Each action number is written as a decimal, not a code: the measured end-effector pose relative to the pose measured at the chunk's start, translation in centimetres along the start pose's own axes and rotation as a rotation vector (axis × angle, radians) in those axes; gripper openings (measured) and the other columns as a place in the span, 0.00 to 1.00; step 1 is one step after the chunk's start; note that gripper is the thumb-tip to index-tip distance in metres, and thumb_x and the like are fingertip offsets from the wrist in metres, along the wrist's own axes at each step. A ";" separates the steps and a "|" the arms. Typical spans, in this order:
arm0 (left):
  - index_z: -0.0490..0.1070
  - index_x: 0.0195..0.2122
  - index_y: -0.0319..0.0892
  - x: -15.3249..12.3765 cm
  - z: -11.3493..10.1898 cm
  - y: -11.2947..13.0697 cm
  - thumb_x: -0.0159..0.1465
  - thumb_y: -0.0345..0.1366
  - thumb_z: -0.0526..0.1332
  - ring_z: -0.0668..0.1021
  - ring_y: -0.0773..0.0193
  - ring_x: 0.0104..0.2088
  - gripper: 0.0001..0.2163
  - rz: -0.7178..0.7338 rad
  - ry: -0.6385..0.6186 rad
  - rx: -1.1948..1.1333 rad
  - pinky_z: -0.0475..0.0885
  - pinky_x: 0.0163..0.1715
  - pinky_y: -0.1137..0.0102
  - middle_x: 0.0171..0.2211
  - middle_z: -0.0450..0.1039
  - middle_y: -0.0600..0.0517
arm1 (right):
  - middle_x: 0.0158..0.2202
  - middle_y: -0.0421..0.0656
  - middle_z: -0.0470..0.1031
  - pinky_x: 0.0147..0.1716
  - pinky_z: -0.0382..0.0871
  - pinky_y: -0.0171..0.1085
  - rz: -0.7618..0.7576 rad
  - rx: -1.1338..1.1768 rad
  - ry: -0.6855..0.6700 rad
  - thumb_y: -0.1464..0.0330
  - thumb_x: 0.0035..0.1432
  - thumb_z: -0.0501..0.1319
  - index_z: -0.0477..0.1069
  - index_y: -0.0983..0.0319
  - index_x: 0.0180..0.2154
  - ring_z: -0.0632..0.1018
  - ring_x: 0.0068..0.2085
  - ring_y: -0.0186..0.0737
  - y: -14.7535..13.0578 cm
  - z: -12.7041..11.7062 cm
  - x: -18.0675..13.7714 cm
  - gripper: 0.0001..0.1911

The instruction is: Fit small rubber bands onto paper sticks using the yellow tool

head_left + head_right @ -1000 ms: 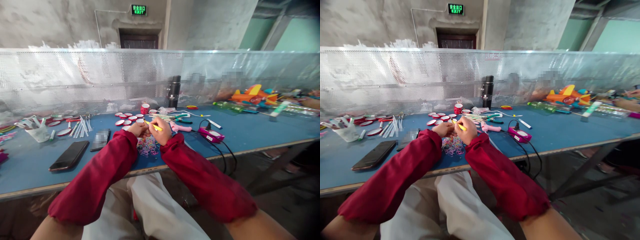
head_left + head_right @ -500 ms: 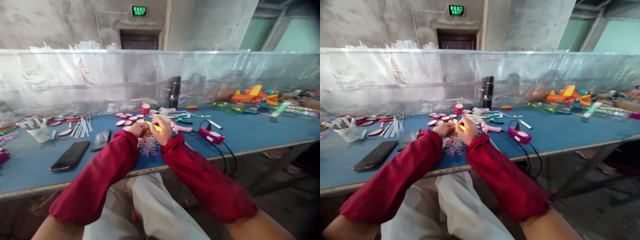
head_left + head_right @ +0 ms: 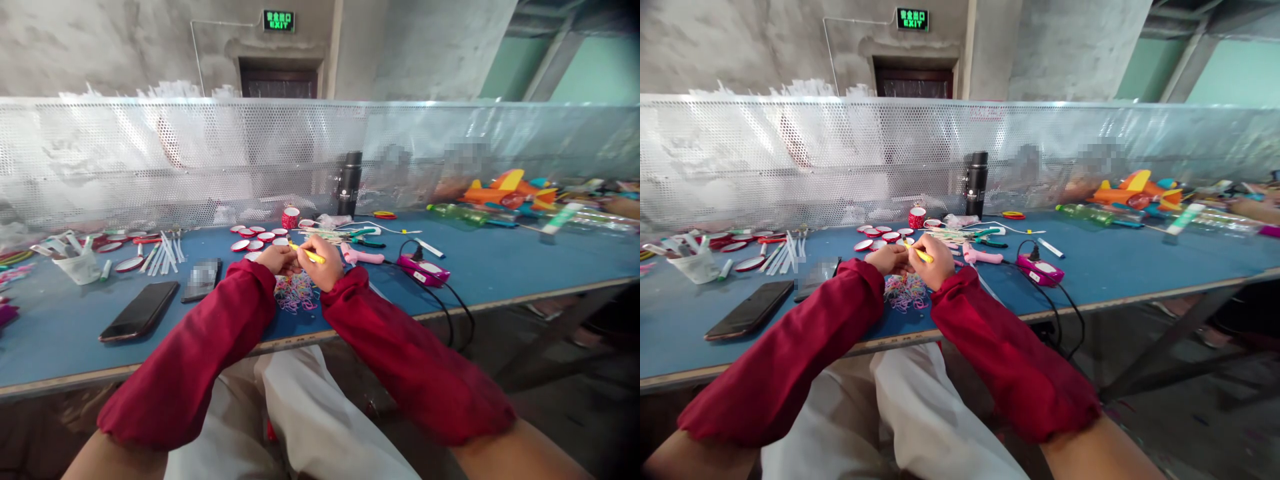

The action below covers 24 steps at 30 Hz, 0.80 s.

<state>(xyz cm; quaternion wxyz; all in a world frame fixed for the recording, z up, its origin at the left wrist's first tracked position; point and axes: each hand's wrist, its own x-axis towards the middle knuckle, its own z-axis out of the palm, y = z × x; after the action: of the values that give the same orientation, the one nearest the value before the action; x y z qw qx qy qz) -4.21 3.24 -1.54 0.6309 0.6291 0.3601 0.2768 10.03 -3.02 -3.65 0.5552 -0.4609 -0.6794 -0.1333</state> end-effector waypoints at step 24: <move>0.73 0.39 0.36 0.3 0.0 -0.2 0.67 0.32 0.59 0.79 0.69 0.22 0.05 0.000 0.012 0.010 0.69 0.20 0.78 0.26 0.77 0.50 | 0.27 0.40 0.73 0.30 0.63 0.37 -0.005 -0.022 0.049 0.66 0.58 0.59 0.66 0.58 0.29 0.73 0.30 0.39 0.3 0.1 0.1 0.06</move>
<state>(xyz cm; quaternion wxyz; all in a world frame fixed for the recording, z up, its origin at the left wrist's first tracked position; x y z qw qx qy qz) -4.07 3.48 -1.73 0.6255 0.6305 0.3653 0.2789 10.20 -2.75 -3.74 0.5659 -0.4619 -0.6654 -0.1535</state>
